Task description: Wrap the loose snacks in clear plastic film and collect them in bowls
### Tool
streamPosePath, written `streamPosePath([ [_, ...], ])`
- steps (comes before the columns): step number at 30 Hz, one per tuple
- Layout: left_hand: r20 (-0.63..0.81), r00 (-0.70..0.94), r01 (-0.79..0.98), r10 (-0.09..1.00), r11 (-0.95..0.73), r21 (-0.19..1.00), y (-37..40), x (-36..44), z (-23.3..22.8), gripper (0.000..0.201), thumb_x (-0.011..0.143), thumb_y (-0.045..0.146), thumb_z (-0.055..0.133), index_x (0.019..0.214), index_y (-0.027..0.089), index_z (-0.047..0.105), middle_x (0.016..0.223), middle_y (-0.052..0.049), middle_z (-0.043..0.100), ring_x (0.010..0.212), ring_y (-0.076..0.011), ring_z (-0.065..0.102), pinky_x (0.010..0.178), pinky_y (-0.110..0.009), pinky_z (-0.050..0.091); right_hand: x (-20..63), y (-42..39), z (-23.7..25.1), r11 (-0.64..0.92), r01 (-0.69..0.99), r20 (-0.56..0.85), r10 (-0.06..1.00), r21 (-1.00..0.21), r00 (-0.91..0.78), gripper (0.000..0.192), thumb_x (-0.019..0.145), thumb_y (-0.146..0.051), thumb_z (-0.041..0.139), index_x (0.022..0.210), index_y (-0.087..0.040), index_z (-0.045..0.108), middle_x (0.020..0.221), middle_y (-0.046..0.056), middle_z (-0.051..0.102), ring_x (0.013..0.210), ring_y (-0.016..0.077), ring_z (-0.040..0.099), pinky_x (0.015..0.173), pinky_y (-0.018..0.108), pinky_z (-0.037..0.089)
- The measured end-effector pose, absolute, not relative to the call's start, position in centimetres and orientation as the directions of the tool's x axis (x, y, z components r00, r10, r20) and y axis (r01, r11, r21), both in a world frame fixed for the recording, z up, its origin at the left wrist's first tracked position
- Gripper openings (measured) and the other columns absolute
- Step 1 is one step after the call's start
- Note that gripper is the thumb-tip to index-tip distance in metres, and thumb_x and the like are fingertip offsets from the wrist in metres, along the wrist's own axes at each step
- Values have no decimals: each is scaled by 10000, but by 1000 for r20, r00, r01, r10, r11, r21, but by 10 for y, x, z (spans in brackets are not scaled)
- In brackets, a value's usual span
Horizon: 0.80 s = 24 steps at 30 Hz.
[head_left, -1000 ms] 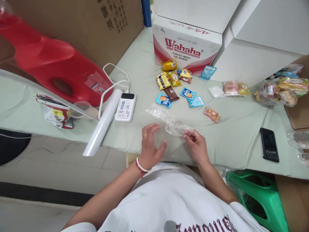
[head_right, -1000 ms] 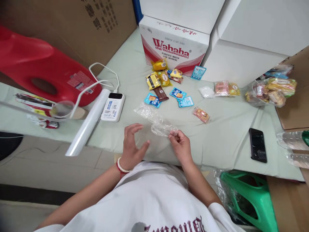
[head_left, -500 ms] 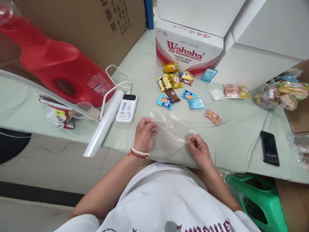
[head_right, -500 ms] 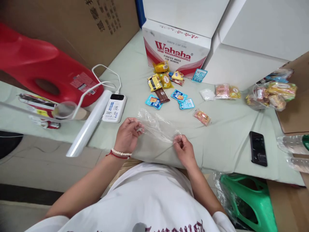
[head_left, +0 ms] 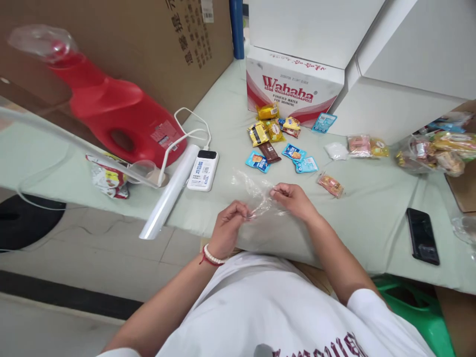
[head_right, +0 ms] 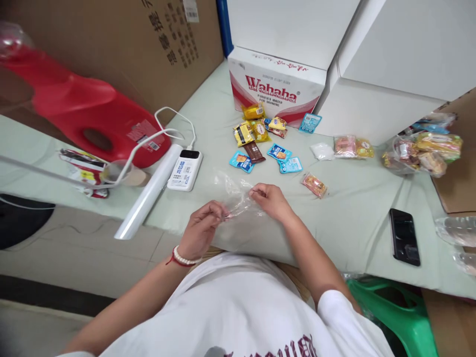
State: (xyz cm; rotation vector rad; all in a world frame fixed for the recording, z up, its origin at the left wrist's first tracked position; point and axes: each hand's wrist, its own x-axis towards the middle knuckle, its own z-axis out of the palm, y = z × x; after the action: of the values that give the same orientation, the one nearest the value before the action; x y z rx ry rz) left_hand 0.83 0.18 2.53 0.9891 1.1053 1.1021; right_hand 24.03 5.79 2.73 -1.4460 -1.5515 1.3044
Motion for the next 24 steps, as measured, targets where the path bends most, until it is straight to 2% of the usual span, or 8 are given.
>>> streamPosePath([
  [4, -238, -120, 5, 964, 240, 971, -18, -30, 13, 39, 668, 230, 591, 688, 208, 616, 871, -51, 647, 875, -213, 614, 719, -321, 510, 237, 53, 19, -91, 274, -113, 991, -957, -67, 367, 874, -565, 655, 808, -204, 675, 636, -40, 497, 595, 123, 400, 572, 260, 304],
  [9, 28, -208, 282, 978, 32, 959, -16, -39, 30, 357, 859, 330, 503, 1135, 214, 698, 1249, -103, 674, 1192, -266, 604, 997, -418, 498, 236, 36, 30, 59, 406, 20, 995, -912, -100, 314, 938, -500, 637, 865, -214, 741, 720, 1, 622, 632, 144, 477, 621, 284, 383],
  [11, 119, -181, 444, 976, -26, 895, 1, -21, 41, 377, 909, 446, 546, 1170, 208, 677, 1223, -111, 693, 1200, -282, 603, 1054, -446, 458, 233, 32, 37, 139, 445, 90, 988, -885, -129, 296, 951, -486, 641, 884, -224, 762, 795, 27, 686, 678, 160, 532, 662, 295, 421],
  [13, 81, -77, 511, 994, -30, 859, 20, 0, 44, 378, 819, 524, 691, 1020, 204, 692, 996, -76, 716, 996, -264, 640, 911, -396, 498, 232, 32, 43, 154, 455, 109, 986, -877, -124, 299, 956, -494, 643, 897, -229, 770, 799, 29, 694, 680, 164, 547, 664, 296, 434],
  [15, -37, 33, 434, 999, 19, 901, 37, 17, 41, 339, 873, 536, 618, 785, 210, 650, 686, -2, 600, 700, -186, 568, 698, -315, 460, 237, 31, 44, 94, 454, 85, 996, -886, -40, 324, 946, -521, 646, 909, -222, 766, 747, 14, 662, 643, 156, 526, 633, 288, 427],
  [17, -78, 39, 303, 996, 63, 951, 46, 25, 32, 393, 929, 537, 534, 718, 213, 604, 569, 41, 465, 569, -140, 442, 588, -275, 373, 250, 26, 41, -1, 446, 45, 995, -895, 93, 359, 923, -555, 653, 906, -210, 751, 696, -4, 621, 612, 148, 497, 606, 280, 414],
  [21, -116, -77, 73, 990, 122, 990, 45, 22, 13, 377, 947, 564, 541, 783, 226, 572, 549, 74, 385, 518, -118, 352, 522, -250, 300, 287, 1, 22, -174, 427, -70, 966, -887, 249, 431, 885, -627, 664, 835, -202, 713, 654, -10, 594, 593, 152, 487, 577, 281, 412],
  [24, -169, -92, -6, 981, 169, 986, 39, 19, 5, 388, 936, 600, 571, 803, 235, 569, 560, 74, 391, 509, -118, 355, 505, -248, 304, 315, -18, 16, -238, 460, -192, 970, -855, 147, 473, 894, -665, 647, 931, -203, 744, 782, 35, 695, 672, 185, 590, 624, 305, 485],
])
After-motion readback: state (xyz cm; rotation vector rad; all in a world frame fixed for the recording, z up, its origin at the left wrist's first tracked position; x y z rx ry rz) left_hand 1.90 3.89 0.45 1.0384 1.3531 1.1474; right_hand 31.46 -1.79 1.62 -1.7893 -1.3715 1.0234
